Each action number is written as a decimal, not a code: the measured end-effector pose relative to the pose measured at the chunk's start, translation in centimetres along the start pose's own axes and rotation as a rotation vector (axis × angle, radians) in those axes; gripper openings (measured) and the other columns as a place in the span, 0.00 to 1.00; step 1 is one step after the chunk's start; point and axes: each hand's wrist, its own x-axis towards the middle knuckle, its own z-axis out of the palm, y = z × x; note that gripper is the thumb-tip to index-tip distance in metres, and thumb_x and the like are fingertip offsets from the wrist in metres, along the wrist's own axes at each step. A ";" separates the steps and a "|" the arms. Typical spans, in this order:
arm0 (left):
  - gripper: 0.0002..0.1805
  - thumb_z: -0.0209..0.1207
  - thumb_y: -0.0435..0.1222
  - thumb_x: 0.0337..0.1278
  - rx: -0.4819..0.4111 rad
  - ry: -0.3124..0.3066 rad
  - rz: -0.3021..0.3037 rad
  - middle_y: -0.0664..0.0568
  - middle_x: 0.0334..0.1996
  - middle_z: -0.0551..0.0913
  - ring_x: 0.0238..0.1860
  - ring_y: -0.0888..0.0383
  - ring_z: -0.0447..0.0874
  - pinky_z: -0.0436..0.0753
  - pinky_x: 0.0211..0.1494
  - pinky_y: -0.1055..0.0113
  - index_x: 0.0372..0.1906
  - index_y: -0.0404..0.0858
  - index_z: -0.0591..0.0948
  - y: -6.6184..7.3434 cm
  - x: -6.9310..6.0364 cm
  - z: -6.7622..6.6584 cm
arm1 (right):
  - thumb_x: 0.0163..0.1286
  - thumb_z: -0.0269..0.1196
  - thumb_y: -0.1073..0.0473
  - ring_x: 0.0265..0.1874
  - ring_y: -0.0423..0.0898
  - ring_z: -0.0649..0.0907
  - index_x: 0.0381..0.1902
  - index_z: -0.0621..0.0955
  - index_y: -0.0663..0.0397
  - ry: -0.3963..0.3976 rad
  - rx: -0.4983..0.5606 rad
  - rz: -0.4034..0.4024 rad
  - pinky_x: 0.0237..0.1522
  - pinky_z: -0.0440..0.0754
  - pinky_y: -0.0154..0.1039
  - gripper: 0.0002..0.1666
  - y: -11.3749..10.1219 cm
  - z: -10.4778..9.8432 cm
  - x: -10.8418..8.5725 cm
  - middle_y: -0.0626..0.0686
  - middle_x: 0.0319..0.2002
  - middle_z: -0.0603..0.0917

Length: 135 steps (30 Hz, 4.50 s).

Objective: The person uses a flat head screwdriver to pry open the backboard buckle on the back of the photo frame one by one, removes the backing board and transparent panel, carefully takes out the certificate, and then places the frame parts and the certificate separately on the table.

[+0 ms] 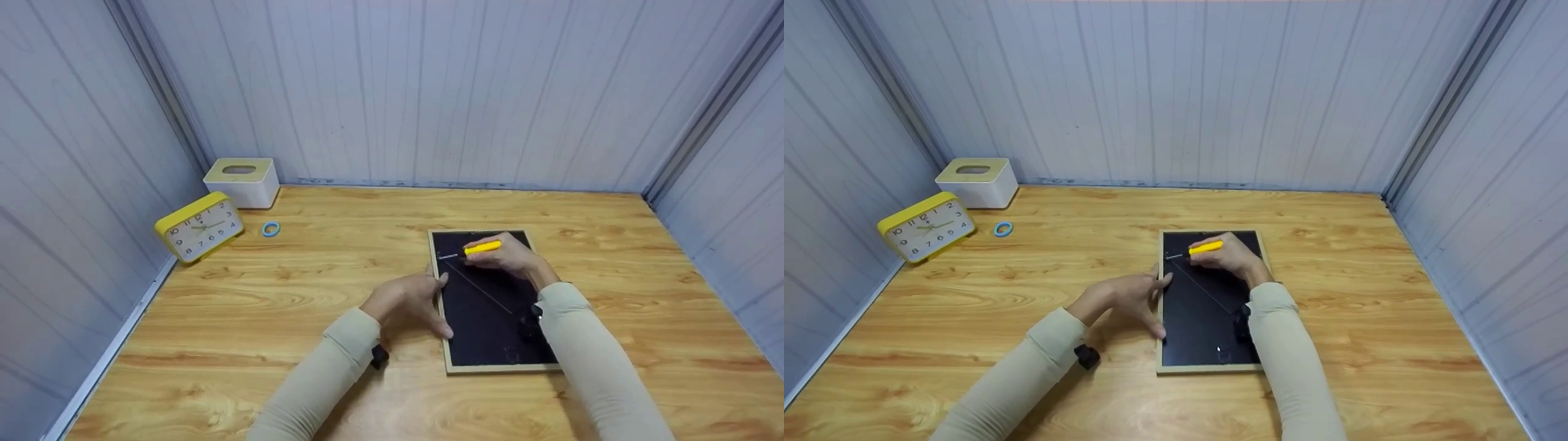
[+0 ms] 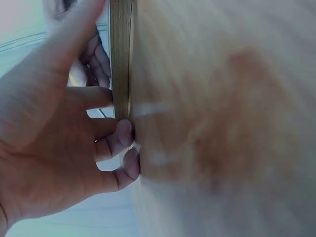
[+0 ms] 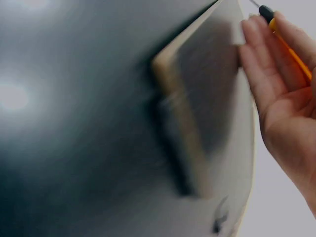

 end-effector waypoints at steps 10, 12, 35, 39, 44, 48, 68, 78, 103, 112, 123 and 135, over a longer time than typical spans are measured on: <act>0.67 0.73 0.64 0.38 0.047 0.061 0.075 0.41 0.74 0.63 0.72 0.55 0.62 0.64 0.72 0.64 0.80 0.39 0.52 -0.4 -0.1 0.6 | 0.68 0.64 0.72 0.46 0.52 0.87 0.64 0.73 0.76 -0.046 0.134 0.053 0.54 0.81 0.44 0.27 0.7 -0.9 0.5 0.59 0.46 0.86; 0.68 0.73 0.64 0.37 0.043 0.060 0.078 0.41 0.74 0.64 0.71 0.55 0.63 0.64 0.72 0.64 0.80 0.38 0.52 -0.5 -0.1 0.8 | 0.68 0.64 0.72 0.46 0.52 0.87 0.63 0.74 0.75 -0.060 0.149 0.064 0.55 0.81 0.45 0.26 0.9 -0.9 0.5 0.59 0.46 0.86; 0.74 0.76 0.64 0.29 -0.006 0.013 -0.012 0.36 0.79 0.34 0.78 0.42 0.43 0.56 0.76 0.53 0.82 0.47 0.47 0.2 0.9 0.2 | 0.65 0.70 0.66 0.38 0.49 0.88 0.58 0.78 0.75 0.025 -0.124 -0.022 0.46 0.85 0.44 0.27 -0.6 -0.3 -1.0 0.60 0.45 0.87; 0.74 0.76 0.64 0.32 0.014 -0.001 -0.016 0.36 0.79 0.34 0.78 0.42 0.44 0.57 0.75 0.51 0.82 0.46 0.44 0.2 1.0 0.1 | 0.65 0.70 0.66 0.39 0.49 0.88 0.59 0.78 0.76 0.027 -0.100 -0.039 0.47 0.85 0.44 0.27 -0.2 -0.5 -1.0 0.60 0.46 0.87; 0.75 0.76 0.64 0.31 0.002 -0.002 -0.020 0.37 0.79 0.33 0.78 0.42 0.42 0.56 0.75 0.51 0.82 0.46 0.43 0.1 1.0 0.1 | 0.65 0.70 0.65 0.37 0.49 0.88 0.59 0.77 0.76 0.038 -0.083 -0.058 0.46 0.85 0.43 0.28 0.2 -0.6 -0.9 0.61 0.47 0.87; 0.75 0.76 0.64 0.30 0.001 0.007 -0.012 0.36 0.79 0.33 0.78 0.42 0.43 0.56 0.76 0.51 0.82 0.45 0.44 0.0 0.9 0.2 | 0.64 0.71 0.66 0.37 0.50 0.88 0.58 0.78 0.75 0.040 -0.079 -0.057 0.46 0.85 0.43 0.27 0.3 -0.4 -0.8 0.62 0.46 0.87; 0.76 0.74 0.67 0.29 0.102 -0.015 -0.009 0.33 0.78 0.36 0.77 0.45 0.50 0.60 0.74 0.59 0.81 0.44 0.44 0.6 1.2 -0.5 | 0.67 0.68 0.66 0.40 0.58 0.88 0.50 0.83 0.76 -0.080 -0.430 -0.065 0.43 0.86 0.45 0.18 -5.4 1.5 0.8 0.68 0.44 0.86; 0.75 0.75 0.67 0.30 0.139 -0.004 -0.008 0.41 0.79 0.48 0.75 0.48 0.57 0.64 0.72 0.62 0.81 0.42 0.46 0.6 1.4 -0.6 | 0.65 0.68 0.67 0.29 0.56 0.89 0.35 0.87 0.72 -0.152 -0.826 -0.098 0.31 0.86 0.38 0.08 -9.7 5.1 2.9 0.63 0.30 0.88; 0.75 0.75 0.66 0.31 0.153 -0.006 -0.006 0.40 0.78 0.54 0.75 0.50 0.58 0.64 0.72 0.61 0.81 0.39 0.46 0.5 1.2 -0.3 | 0.65 0.67 0.64 0.29 0.54 0.88 0.34 0.88 0.68 -0.060 -0.725 -0.055 0.30 0.84 0.36 0.09 -7.8 4.9 1.1 0.60 0.29 0.88; 0.76 0.75 0.66 0.28 0.096 -0.007 -0.013 0.35 0.78 0.44 0.76 0.46 0.53 0.62 0.74 0.59 0.81 0.42 0.45 0.6 1.2 -0.3 | 0.63 0.71 0.59 0.30 0.53 0.88 0.46 0.87 0.67 0.129 -0.511 -0.113 0.34 0.87 0.41 0.18 -3.0 1.5 -3.9 0.59 0.35 0.89; 0.75 0.76 0.63 0.30 0.061 0.016 0.007 0.32 0.77 0.37 0.77 0.44 0.47 0.57 0.75 0.58 0.81 0.40 0.46 0.2 1.5 -0.5 | 0.60 0.73 0.66 0.32 0.49 0.84 0.39 0.87 0.66 0.270 -0.807 -0.178 0.35 0.83 0.43 0.10 -0.3 0.9 -7.6 0.59 0.36 0.87; 0.73 0.54 0.82 0.32 0.376 0.090 -0.198 0.29 0.77 0.41 0.68 0.45 0.68 0.78 0.59 0.60 0.80 0.40 0.52 3.2 -1.1 1.7 | 0.52 0.77 0.39 0.43 0.55 0.78 0.71 0.59 0.80 0.094 -0.893 0.045 0.53 0.77 0.56 0.67 0.7 -2.2 -15.1 0.75 0.58 0.76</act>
